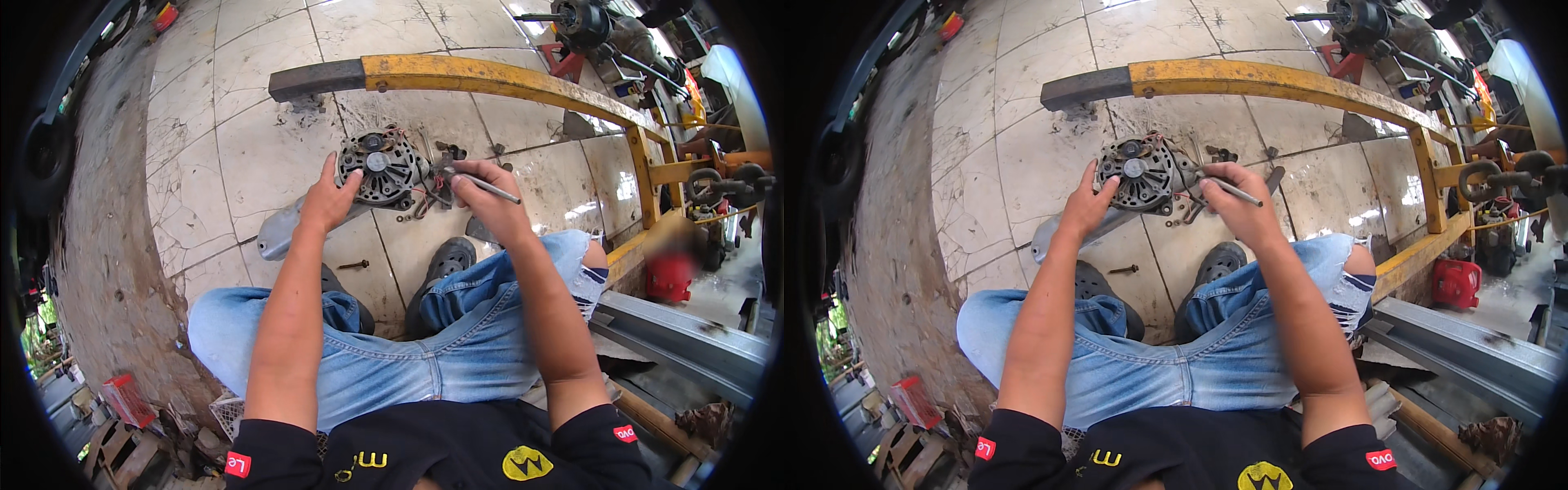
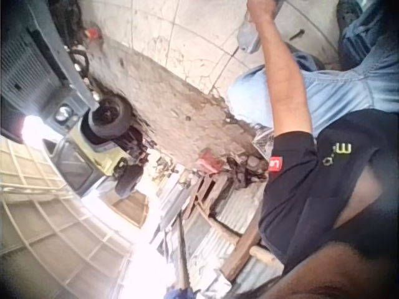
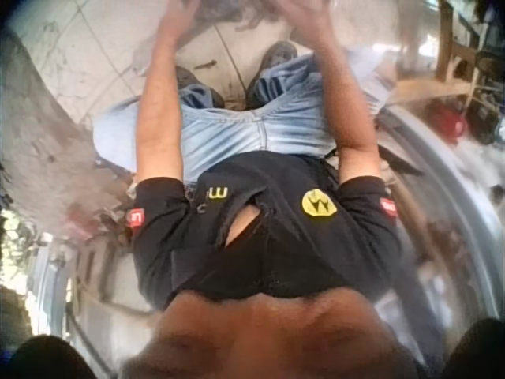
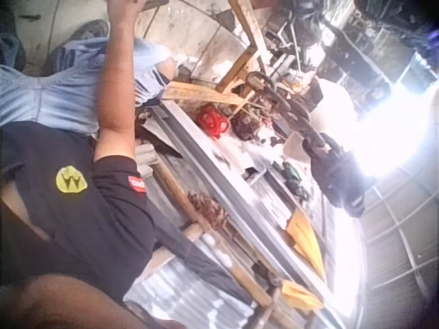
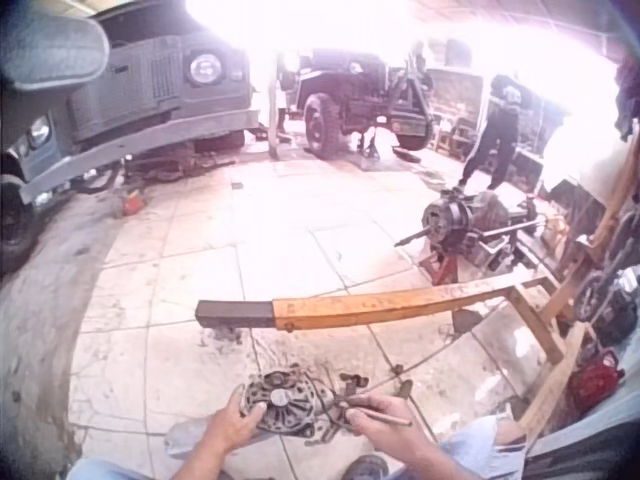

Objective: The person sits on the floor and works on a small motor component, using a metal file to smooth surfaces and a cloth to wipe the part. The person repeatedly files and wipes the motor housing while seated.

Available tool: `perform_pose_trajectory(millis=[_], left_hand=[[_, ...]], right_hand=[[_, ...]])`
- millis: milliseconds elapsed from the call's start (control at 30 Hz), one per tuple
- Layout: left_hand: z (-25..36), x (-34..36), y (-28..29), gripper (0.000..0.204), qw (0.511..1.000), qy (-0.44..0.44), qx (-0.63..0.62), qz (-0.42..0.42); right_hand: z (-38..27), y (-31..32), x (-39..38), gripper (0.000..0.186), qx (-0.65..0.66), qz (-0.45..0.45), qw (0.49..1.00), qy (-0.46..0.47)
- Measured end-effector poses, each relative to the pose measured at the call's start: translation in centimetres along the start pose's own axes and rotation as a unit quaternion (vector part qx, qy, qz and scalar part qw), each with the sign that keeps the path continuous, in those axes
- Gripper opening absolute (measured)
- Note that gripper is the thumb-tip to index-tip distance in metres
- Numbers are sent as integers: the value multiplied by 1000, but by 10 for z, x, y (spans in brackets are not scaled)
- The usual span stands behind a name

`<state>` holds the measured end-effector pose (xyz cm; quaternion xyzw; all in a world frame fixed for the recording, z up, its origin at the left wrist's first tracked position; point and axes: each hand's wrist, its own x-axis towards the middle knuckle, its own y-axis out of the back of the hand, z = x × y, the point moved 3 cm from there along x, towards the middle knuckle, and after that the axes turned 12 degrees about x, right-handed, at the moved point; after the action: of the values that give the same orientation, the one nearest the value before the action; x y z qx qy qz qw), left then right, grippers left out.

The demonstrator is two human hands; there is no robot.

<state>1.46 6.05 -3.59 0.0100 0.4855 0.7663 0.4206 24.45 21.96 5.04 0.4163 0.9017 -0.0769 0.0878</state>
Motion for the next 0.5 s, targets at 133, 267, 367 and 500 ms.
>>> perform_pose_trajectory(millis=[133,267,367,500], left_hand=[[4,1,3,79,998,-7,51,-26],[16,2,8,75,993,11,110,-40],[21,3,3,72,990,-2,137,-11],[23,3,-2,67,989,6,146,1]], right_hand=[[25,-30,12,19,0,8,1000,5],[20,-55,20,18,-175,-4,979,104],[38,-59,30,20,-171,5,982,81],[38,-55,36,23,-228,-36,971,65]])
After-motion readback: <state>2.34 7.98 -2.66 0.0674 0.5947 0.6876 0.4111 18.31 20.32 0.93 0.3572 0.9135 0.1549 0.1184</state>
